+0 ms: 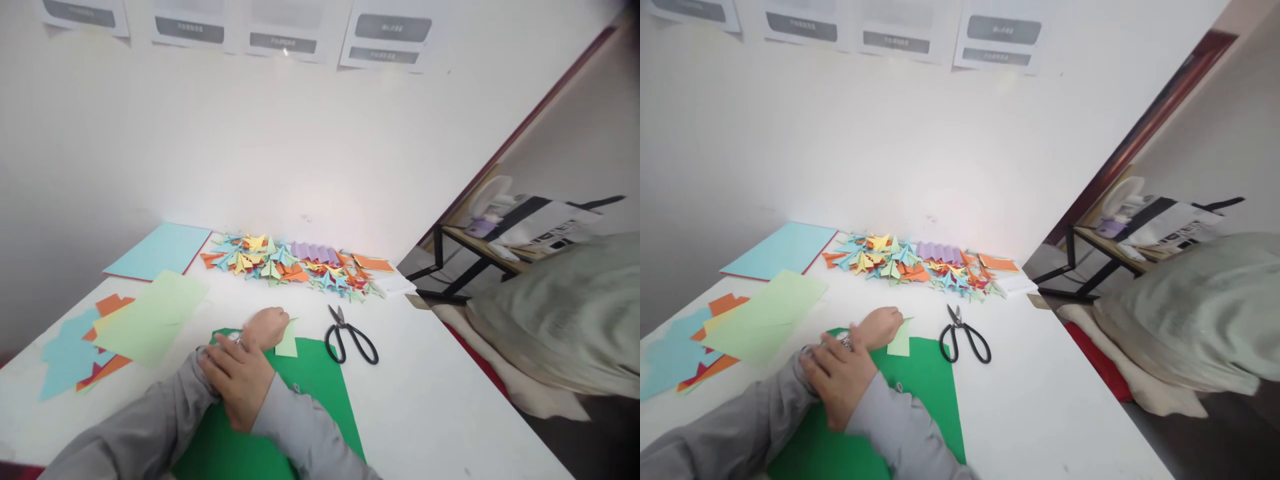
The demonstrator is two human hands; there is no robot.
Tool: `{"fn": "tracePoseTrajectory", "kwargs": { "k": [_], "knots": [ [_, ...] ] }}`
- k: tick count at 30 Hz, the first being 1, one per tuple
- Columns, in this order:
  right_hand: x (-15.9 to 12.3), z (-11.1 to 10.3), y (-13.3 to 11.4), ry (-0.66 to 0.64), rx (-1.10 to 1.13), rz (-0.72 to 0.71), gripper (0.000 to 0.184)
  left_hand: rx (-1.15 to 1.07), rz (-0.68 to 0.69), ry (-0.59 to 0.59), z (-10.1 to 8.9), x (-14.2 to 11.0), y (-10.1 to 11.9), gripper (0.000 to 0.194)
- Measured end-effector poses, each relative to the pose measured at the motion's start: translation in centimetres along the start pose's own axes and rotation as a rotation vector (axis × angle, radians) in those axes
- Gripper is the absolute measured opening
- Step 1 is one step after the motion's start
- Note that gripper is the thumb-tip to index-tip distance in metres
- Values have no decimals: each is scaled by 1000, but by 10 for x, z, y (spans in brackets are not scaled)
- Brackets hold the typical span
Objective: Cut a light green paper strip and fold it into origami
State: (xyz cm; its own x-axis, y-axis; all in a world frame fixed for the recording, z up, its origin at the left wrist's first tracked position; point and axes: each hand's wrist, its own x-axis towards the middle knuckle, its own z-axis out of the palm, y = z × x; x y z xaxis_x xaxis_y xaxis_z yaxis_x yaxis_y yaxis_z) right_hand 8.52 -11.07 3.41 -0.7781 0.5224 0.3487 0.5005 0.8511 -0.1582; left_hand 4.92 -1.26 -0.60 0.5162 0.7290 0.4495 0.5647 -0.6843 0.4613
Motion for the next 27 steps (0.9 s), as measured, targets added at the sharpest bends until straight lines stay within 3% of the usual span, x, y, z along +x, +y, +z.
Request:
{"fn": "tracePoseTrajectory", "kwargs": {
  "k": [2, 4, 6, 8, 10, 13, 14, 16, 18, 21, 27],
  "knots": [
    [6, 0, -13, 42, 74, -42, 60, 181, 149, -134, -6, -2, 1, 18],
    [7, 1, -16, 111, 100, -28, 48, 375, 316, -196, -12, -7, 0, 20],
    [1, 0, -7, 184, 145, -124, 38, 432, 403, -206, -16, -13, -6, 23],
    [-12, -2, 13, 353, 191, -129, 27, 401, 389, -199, -16, -18, -12, 23],
    [-29, -3, 43, 517, 191, -16, 26, 364, 309, -176, -15, -20, -18, 22],
    [-52, 4, 90, 870, 210, 401, 25, 351, 241, -116, -13, -18, -22, 24],
    [-57, 10, 103, 880, 285, 535, 25, 325, 226, -92, -12, -17, -22, 26],
    [-61, 22, 121, 853, 558, 659, 33, 229, 169, -34, -12, -15, -21, 28],
    [-58, 34, 127, 722, 801, 646, 43, 93, 142, 13, -13, -13, -20, 28],
    [-48, 43, 121, 614, 846, 745, 51, -101, 78, 77, -17, -11, -19, 27],
    [-42, 38, 111, 557, 1273, 760, 34, -446, -254, 238, -20, -3, -27, 24]
  ]
}}
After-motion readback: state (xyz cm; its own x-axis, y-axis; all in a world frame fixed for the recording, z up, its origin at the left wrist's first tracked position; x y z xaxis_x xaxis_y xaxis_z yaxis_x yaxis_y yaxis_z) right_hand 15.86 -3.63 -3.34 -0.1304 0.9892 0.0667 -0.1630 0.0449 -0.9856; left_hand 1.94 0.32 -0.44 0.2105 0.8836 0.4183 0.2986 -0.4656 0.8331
